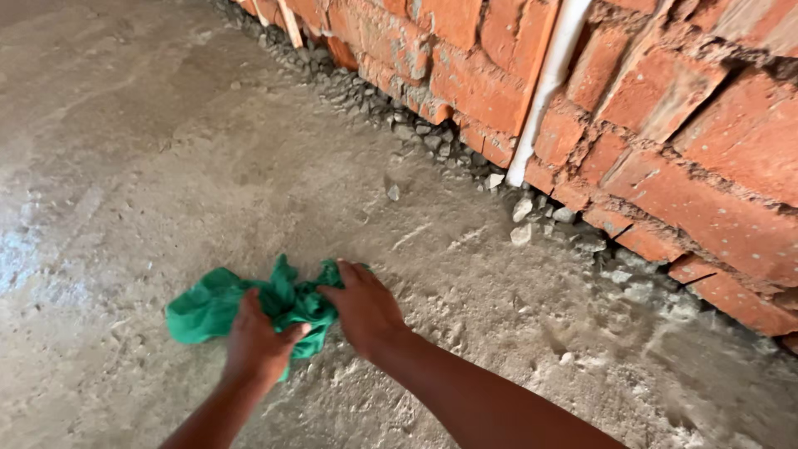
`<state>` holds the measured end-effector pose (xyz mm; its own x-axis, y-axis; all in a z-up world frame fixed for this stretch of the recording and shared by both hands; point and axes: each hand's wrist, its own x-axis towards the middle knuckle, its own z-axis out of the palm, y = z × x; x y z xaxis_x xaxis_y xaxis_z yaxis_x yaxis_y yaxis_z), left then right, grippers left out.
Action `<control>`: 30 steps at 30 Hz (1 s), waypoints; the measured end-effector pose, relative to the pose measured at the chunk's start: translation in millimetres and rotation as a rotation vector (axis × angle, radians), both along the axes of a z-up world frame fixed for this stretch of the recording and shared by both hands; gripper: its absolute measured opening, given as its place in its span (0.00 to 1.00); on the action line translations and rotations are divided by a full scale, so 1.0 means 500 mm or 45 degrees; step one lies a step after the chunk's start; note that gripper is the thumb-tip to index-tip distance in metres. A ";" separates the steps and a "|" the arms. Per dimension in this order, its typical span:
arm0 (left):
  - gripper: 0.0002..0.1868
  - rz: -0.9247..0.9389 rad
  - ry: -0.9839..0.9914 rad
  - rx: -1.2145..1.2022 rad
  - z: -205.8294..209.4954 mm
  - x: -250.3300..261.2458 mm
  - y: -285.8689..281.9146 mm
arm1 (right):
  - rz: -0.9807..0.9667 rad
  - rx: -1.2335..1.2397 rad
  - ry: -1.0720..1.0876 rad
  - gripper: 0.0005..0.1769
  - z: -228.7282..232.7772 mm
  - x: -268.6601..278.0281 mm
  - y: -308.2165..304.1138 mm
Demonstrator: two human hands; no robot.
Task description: The person wipes a concrete floor with a green cloth, then dips the cloth into a bucket of water and wrings it out. They continue wiping the floor near a brick wall with exposed pipes.
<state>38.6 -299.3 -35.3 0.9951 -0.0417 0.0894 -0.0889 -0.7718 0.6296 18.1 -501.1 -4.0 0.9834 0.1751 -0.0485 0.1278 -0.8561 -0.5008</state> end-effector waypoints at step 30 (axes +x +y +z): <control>0.19 -0.370 0.084 0.816 0.040 0.209 0.043 | -0.179 -0.019 -0.419 0.46 -0.036 0.072 0.014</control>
